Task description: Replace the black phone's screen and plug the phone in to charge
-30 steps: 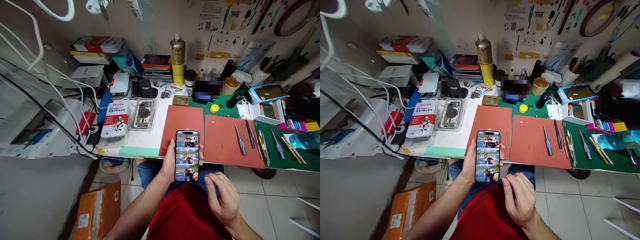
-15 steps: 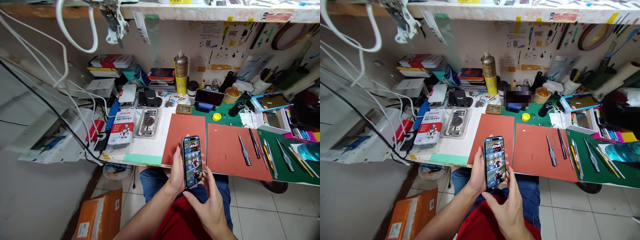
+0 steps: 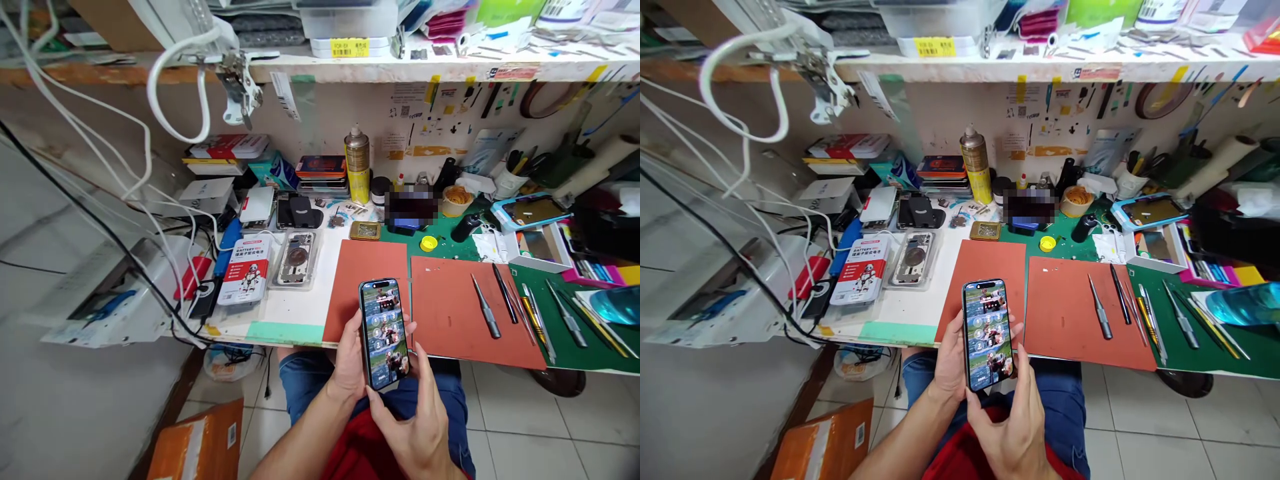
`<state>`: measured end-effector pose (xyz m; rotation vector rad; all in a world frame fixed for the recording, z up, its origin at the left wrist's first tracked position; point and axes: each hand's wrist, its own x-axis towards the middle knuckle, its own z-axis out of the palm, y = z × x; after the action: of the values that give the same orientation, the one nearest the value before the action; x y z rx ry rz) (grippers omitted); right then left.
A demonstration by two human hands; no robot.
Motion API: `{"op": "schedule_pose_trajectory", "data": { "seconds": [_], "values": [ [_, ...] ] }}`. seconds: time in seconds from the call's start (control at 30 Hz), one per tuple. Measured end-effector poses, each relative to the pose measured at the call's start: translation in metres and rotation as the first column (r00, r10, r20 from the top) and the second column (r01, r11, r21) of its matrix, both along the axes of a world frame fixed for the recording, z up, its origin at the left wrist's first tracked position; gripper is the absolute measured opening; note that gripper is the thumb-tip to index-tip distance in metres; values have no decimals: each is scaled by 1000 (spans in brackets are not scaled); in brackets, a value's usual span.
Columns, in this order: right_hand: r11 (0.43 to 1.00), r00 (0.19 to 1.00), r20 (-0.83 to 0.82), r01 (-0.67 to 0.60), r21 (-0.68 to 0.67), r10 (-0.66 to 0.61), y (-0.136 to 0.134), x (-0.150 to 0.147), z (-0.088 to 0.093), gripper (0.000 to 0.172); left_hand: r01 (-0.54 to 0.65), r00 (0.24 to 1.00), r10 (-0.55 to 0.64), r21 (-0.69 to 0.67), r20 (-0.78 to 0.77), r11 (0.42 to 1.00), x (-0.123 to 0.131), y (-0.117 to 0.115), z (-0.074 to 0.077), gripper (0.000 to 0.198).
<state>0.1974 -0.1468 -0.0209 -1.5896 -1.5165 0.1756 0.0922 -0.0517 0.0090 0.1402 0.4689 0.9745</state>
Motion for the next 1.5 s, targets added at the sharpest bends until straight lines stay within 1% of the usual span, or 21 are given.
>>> {"op": "schedule_pose_trajectory", "data": {
  "seconds": [0.13,0.27,0.43,0.6,0.83,1.03,1.5],
  "values": [
    [1000,1000,24,13,13,-13,1,-3,2,89,-3,1000,3,6,16,1000,-1,1,1,58],
    [1000,999,34,12,26,-13,0,-4,2,89,-31,1000,31,5,6,1000,-3,-1,3,56],
    [999,998,58,5,43,-8,-3,-5,-1,91,-23,999,23,18,24,1000,-4,-2,2,59],
    [998,997,73,-3,58,-1,-3,-6,-2,91,-27,999,26,32,28,999,-3,-4,0,58],
    [998,995,96,7,67,-14,-5,-6,-3,91,-31,999,31,37,13,999,-3,-6,2,62],
    [998,994,109,9,67,-16,-5,-6,-4,91,-43,999,44,64,-10,997,-2,-6,3,57],
    [998,995,102,3,61,-9,-6,-6,-6,93,-44,999,44,39,5,998,0,-5,4,60]
  ]
}}
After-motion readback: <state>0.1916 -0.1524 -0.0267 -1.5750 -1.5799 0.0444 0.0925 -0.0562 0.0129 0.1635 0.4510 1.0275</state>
